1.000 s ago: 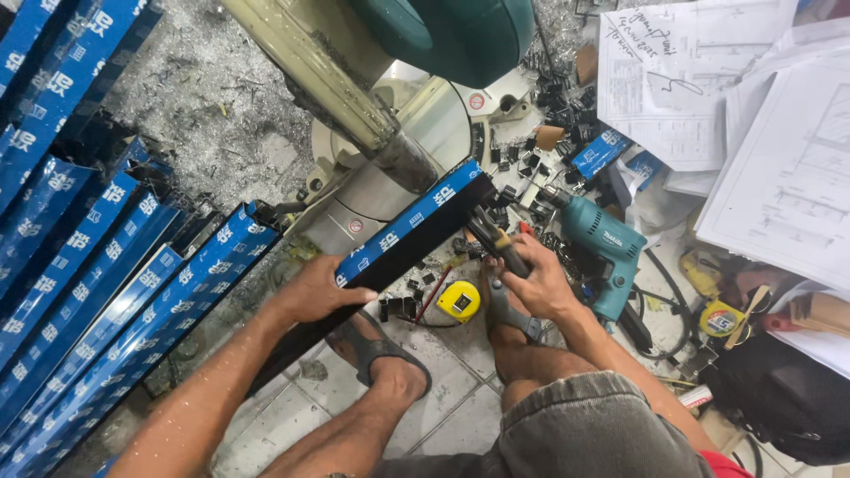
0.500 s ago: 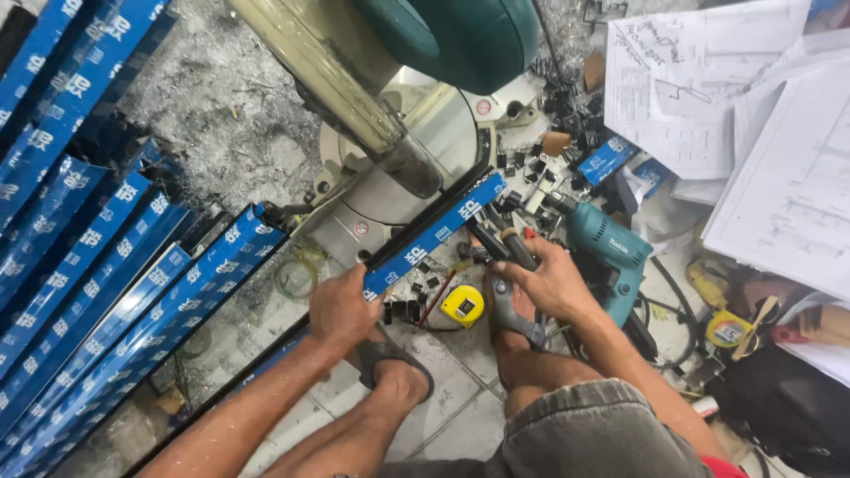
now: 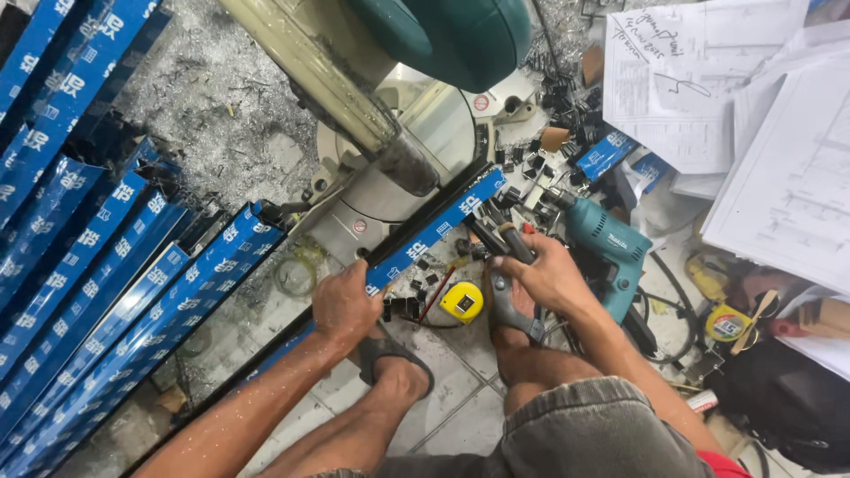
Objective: The person measures a metal extrusion with a tape measure, marks it with a pencil, and then uses a power drill to drive a screw into a metal component.
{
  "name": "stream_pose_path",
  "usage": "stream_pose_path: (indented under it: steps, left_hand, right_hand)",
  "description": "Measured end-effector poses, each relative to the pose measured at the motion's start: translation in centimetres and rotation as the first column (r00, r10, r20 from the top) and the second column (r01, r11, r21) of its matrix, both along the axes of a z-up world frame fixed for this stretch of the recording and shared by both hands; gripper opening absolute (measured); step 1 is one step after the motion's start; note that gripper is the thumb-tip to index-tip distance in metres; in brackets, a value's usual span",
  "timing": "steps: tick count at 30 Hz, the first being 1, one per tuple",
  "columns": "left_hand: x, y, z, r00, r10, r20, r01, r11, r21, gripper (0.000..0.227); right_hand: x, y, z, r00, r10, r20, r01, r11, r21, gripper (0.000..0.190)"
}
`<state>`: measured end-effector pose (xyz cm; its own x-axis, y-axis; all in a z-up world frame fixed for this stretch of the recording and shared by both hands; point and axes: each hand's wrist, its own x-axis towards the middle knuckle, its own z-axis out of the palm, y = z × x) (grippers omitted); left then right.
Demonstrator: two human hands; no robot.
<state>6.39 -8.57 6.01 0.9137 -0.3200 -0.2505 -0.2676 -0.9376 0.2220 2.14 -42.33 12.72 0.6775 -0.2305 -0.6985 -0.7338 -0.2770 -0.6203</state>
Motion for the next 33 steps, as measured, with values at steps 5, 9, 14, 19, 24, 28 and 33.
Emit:
stream_pose_path:
  steps: [5, 9, 14, 19, 24, 28, 33]
  left_hand:
    - [4.9, -1.0, 4.6, 0.931, 0.103, -0.351, -0.143, 0.986, -0.090, 0.047]
    - [9.5, -2.1, 8.8, 0.591, 0.019, -0.807, -0.372, 0.893, -0.251, 0.037]
    - [6.1, -0.3, 4.5, 0.709, 0.131, -0.693, -0.272, 0.957, -0.098, 0.041]
    - [1.8, 0.4, 1.9, 0.981, -0.054, -0.184, 0.074, 0.992, 0.105, 0.037]
    - [7.1, 0.6, 5.0, 0.719, 0.126, -0.684, -0.298, 0.944, -0.139, 0.053]
    - [9.1, 3.7, 3.7, 0.600, 0.095, -0.795, -0.423, 0.881, -0.214, 0.052]
    - [9.8, 10.4, -3.4, 0.607, 0.139, -0.782, -0.370, 0.921, -0.124, 0.065]
  right_hand:
    - [-0.5, -0.7, -3.8, 0.980, -0.010, 0.200, 0.003, 0.999, 0.039, 0.022]
    - [-1.8, -0.5, -5.0, 0.816, -0.004, 0.577, -0.113, 0.979, 0.168, 0.023]
    - [-1.3, -0.7, -3.4, 0.929, 0.038, 0.369, -0.087, 0.989, 0.117, 0.018]
    - [-0.1, -0.1, -1.6, 0.996, 0.076, 0.049, -0.074, 0.996, -0.046, 0.025]
    - [-2.2, -1.8, -7.1, 0.930, 0.090, 0.356, -0.125, 0.989, 0.076, 0.025]
    - [-3.8, -2.2, -9.0, 0.851, 0.105, 0.514, -0.194, 0.973, 0.122, 0.025]
    - [-6.4, -4.5, -13.7, 0.940, 0.182, 0.289, -0.091, 0.949, -0.301, 0.030]
